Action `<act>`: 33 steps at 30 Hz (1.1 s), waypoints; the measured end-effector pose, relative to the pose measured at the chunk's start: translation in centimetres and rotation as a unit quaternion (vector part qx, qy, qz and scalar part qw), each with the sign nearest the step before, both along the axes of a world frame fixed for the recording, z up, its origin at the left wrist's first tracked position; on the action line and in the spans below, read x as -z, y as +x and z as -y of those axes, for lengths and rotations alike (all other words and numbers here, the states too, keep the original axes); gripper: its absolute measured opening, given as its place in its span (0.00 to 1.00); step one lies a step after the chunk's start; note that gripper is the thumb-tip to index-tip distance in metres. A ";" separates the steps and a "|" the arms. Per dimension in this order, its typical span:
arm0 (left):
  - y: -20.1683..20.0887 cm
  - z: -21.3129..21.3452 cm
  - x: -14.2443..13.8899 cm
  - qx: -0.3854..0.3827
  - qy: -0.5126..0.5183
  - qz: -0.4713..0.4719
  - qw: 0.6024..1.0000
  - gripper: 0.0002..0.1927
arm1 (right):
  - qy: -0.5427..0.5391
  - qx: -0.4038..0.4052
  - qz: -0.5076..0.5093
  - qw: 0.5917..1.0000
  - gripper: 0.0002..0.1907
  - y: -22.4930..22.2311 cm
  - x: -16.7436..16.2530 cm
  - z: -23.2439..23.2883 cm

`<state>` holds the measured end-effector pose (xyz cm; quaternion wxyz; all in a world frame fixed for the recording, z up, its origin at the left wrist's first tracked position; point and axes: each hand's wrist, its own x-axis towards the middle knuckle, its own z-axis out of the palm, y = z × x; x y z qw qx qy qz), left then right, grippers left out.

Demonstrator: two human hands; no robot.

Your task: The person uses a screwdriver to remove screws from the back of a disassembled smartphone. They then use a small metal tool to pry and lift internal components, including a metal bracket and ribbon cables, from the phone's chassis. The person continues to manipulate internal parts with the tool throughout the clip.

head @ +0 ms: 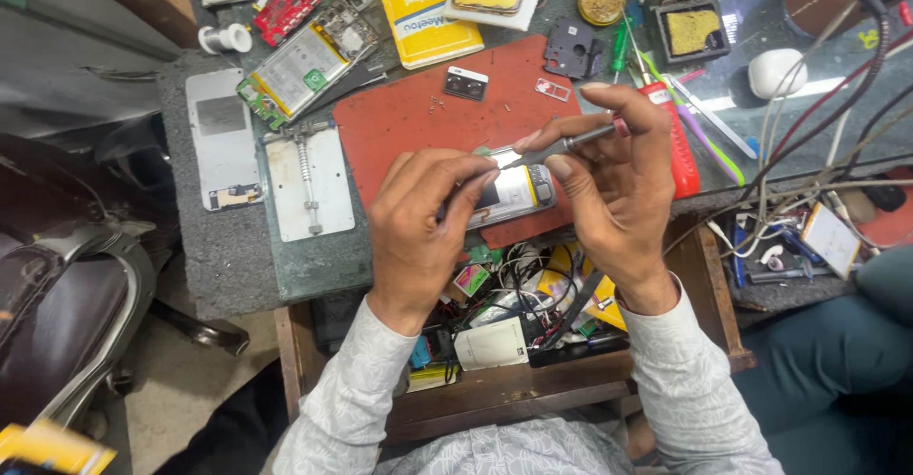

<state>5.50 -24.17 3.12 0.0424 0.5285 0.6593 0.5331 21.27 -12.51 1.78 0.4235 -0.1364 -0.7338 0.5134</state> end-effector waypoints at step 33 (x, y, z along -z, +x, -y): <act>-0.5 0.7 2.6 0.043 0.040 0.243 0.968 0.06 | -0.224 -0.006 -0.123 0.967 0.19 -0.9 1.5 1.4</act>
